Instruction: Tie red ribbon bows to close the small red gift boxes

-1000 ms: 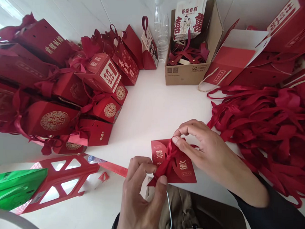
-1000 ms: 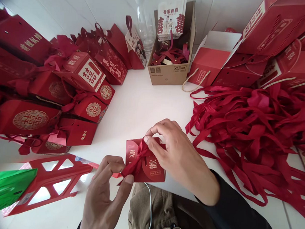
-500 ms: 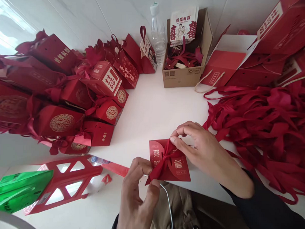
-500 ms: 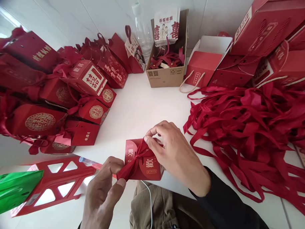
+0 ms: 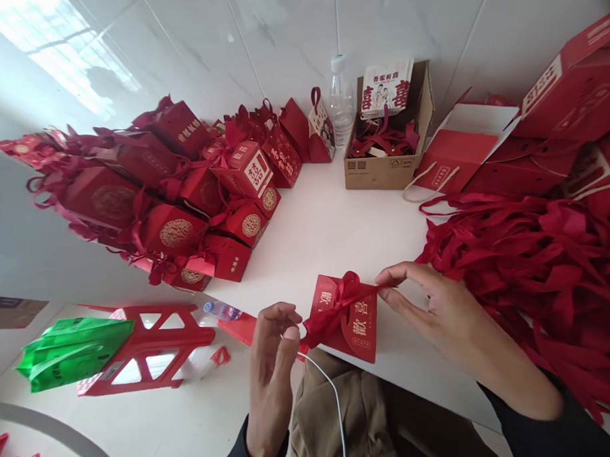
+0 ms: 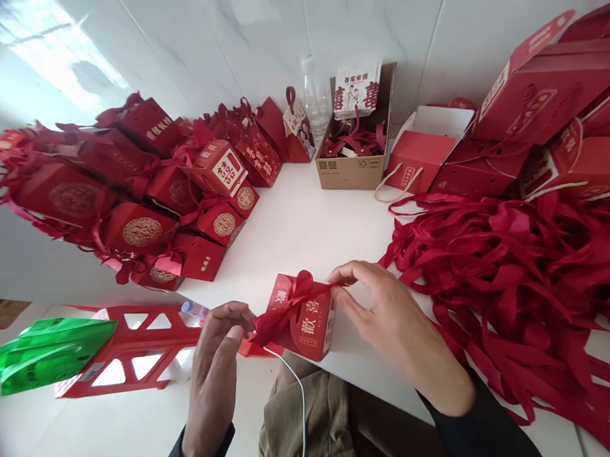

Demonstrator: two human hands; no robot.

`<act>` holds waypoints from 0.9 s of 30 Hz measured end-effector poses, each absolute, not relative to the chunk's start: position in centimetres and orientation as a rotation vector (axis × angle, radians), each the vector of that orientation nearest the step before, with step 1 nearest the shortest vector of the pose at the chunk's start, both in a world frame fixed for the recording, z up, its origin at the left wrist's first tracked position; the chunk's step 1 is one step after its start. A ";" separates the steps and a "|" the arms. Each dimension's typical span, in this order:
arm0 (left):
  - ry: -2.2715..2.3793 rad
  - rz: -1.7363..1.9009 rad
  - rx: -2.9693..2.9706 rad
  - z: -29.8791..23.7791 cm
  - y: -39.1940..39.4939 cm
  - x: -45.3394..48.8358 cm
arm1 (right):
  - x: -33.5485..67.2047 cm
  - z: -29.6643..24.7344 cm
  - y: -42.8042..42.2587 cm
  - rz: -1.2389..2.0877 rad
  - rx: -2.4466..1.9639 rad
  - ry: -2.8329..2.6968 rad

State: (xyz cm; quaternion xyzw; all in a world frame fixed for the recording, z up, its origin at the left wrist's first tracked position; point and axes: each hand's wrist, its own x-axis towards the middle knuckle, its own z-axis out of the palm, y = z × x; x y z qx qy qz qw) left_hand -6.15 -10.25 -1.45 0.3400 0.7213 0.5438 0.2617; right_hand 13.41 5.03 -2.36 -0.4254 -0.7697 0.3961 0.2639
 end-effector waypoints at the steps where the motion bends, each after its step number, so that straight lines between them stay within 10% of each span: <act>1: 1.964 1.467 0.920 -1.4 -10.4 -5.9 | 13.4 -2.3 5.0 1.015 -1.133 -2.057; 27: 2.119 1.505 0.950 -4.8 -10.5 -0.4 | 14.0 -2.5 4.3 1.194 -1.081 -1.986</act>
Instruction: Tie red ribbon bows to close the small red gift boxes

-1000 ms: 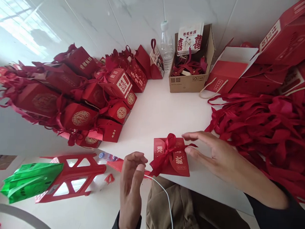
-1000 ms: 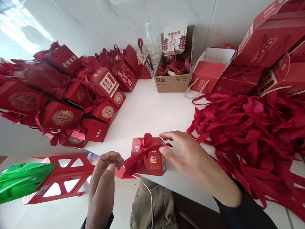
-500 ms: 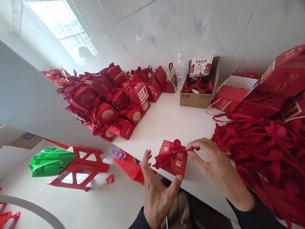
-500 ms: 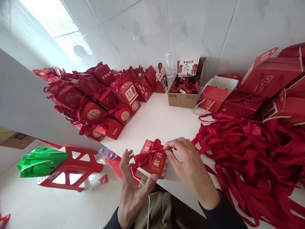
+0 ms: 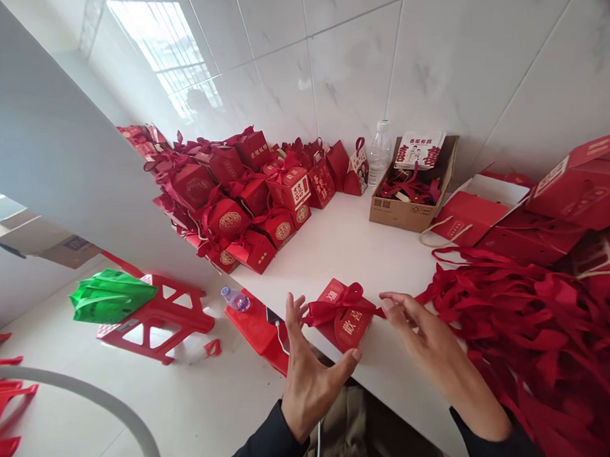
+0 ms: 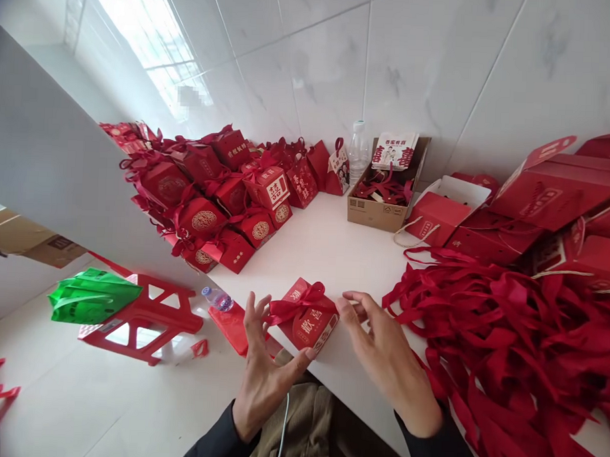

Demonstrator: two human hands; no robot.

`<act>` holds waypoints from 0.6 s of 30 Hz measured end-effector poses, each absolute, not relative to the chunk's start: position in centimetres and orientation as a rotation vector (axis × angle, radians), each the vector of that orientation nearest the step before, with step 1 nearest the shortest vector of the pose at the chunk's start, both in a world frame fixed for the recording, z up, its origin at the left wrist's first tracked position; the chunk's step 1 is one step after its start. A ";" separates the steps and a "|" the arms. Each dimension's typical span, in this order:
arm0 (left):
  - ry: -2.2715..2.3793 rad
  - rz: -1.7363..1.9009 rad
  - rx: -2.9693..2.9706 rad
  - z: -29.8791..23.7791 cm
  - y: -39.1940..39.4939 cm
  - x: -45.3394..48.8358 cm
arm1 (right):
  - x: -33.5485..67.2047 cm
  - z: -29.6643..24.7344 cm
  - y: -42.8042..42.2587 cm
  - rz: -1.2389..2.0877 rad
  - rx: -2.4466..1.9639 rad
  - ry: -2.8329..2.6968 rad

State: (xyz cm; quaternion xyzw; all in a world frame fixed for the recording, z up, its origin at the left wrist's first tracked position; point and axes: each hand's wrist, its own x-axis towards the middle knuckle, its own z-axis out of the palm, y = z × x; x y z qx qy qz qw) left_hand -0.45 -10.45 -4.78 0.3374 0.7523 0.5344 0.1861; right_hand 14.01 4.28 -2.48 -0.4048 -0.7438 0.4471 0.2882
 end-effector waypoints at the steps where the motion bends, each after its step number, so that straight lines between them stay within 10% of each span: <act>1: 2.104 1.496 0.954 -4.9 -10.4 -0.4 | 13.8 -2.3 4.3 1.251 -1.076 -1.989; 10: 1.845 1.505 1.075 -4.9 -10.1 -2.6 | 14.1 -0.9 4.4 1.463 -1.086 -1.851; 18: 1.816 1.329 1.180 -4.4 -10.4 -4.6 | 14.3 -1.8 4.5 1.006 -1.067 -2.038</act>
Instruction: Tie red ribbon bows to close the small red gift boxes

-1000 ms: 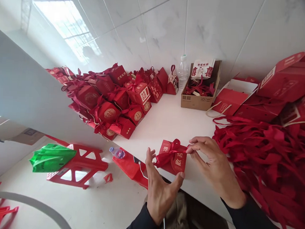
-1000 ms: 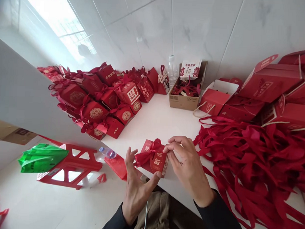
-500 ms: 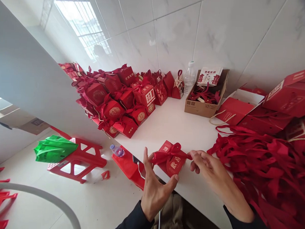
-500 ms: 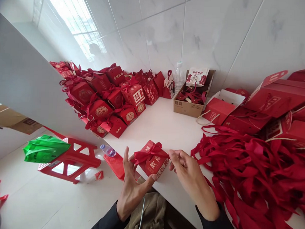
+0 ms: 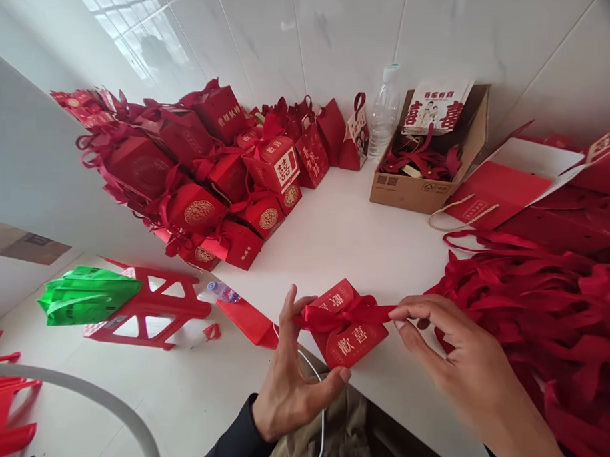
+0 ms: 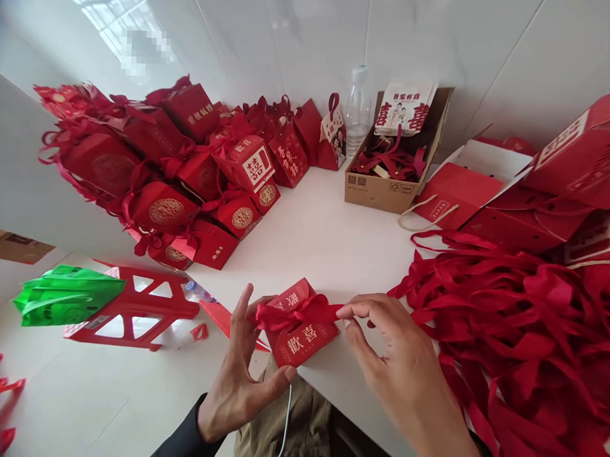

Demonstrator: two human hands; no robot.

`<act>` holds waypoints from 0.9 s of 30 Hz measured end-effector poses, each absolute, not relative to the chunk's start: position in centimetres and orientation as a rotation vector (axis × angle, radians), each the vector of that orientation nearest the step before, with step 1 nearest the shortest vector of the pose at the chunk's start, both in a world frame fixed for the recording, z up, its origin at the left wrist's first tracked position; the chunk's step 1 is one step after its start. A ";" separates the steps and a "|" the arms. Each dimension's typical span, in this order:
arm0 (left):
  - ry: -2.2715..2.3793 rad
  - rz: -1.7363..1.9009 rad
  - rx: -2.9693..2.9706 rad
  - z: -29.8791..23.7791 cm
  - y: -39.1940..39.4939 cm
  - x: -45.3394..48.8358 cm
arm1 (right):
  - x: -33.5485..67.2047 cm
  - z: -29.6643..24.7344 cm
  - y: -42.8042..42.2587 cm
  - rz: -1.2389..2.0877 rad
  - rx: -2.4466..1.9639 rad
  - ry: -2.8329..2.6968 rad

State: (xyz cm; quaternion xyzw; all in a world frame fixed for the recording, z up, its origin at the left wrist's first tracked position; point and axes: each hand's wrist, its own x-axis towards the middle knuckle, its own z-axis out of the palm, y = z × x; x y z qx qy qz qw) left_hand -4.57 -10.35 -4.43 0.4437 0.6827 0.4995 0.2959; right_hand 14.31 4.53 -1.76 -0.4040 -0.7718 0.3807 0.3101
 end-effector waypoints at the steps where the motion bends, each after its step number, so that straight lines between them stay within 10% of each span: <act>1: 1.824 1.303 1.182 -4.2 -10.4 -4.7 | 14.2 -1.7 4.7 0.969 -1.068 -2.055; 27: 1.689 1.001 1.163 1.7 -4.1 -7.6 | 12.5 -0.3 6.2 1.438 -1.180 -2.079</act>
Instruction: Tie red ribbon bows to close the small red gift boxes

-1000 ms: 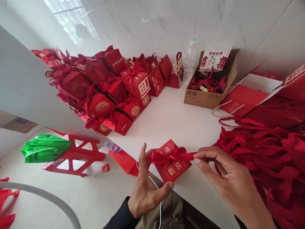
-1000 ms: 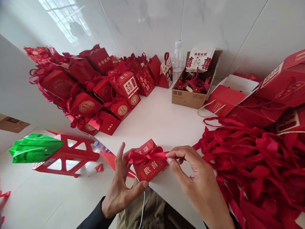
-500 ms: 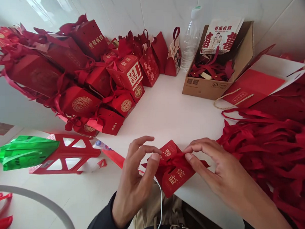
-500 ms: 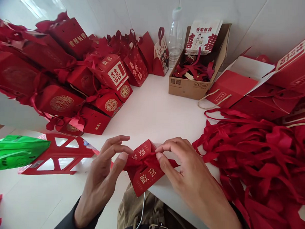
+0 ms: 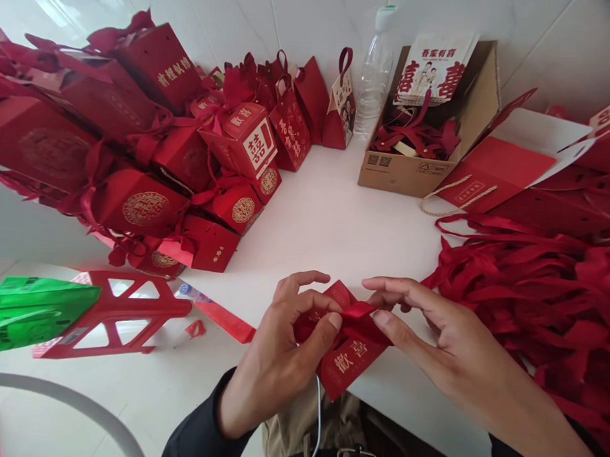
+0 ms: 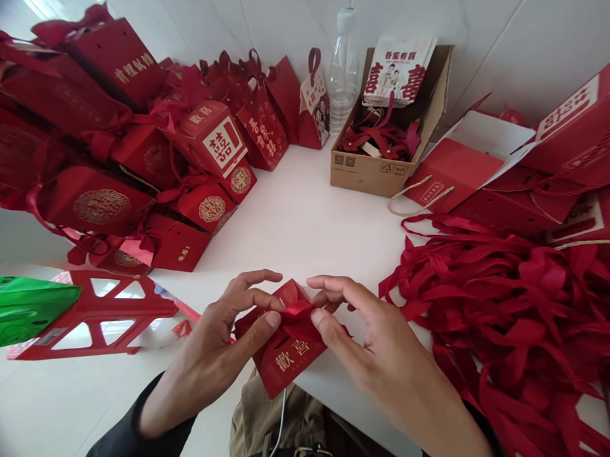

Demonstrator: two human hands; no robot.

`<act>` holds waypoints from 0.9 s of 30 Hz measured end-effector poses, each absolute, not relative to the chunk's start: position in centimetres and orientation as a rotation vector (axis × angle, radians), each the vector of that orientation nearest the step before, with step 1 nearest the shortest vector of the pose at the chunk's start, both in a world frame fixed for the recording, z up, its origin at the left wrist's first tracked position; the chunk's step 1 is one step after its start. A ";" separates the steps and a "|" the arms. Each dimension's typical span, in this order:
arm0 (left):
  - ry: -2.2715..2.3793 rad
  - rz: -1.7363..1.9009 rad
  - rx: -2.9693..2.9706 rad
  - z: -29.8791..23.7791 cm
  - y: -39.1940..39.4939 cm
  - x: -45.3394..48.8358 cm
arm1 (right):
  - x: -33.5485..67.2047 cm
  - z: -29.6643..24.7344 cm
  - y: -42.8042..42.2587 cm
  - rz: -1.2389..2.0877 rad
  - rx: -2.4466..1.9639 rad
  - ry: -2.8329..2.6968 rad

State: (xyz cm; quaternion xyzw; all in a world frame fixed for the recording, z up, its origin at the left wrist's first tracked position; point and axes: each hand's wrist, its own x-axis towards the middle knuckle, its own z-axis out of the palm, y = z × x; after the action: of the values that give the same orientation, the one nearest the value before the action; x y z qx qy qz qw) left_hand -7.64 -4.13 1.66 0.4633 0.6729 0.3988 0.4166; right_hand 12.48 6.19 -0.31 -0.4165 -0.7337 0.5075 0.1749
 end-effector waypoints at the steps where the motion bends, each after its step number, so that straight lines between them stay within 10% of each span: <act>1: 1.680 0.982 1.166 1.8 -4.1 -7.7 | 12.3 -0.3 6.2 1.465 -1.164 -2.066; 27: 1.348 0.988 0.903 1.3 -2.7 -9.2 | 10.0 0.4 7.5 2.060 -0.839 -1.783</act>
State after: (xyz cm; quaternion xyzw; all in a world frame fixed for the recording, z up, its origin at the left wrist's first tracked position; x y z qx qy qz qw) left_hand -9.20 -2.73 1.33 0.3865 0.5771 0.4229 0.5820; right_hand 9.99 7.48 0.42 -0.2912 -0.6189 0.7150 0.1448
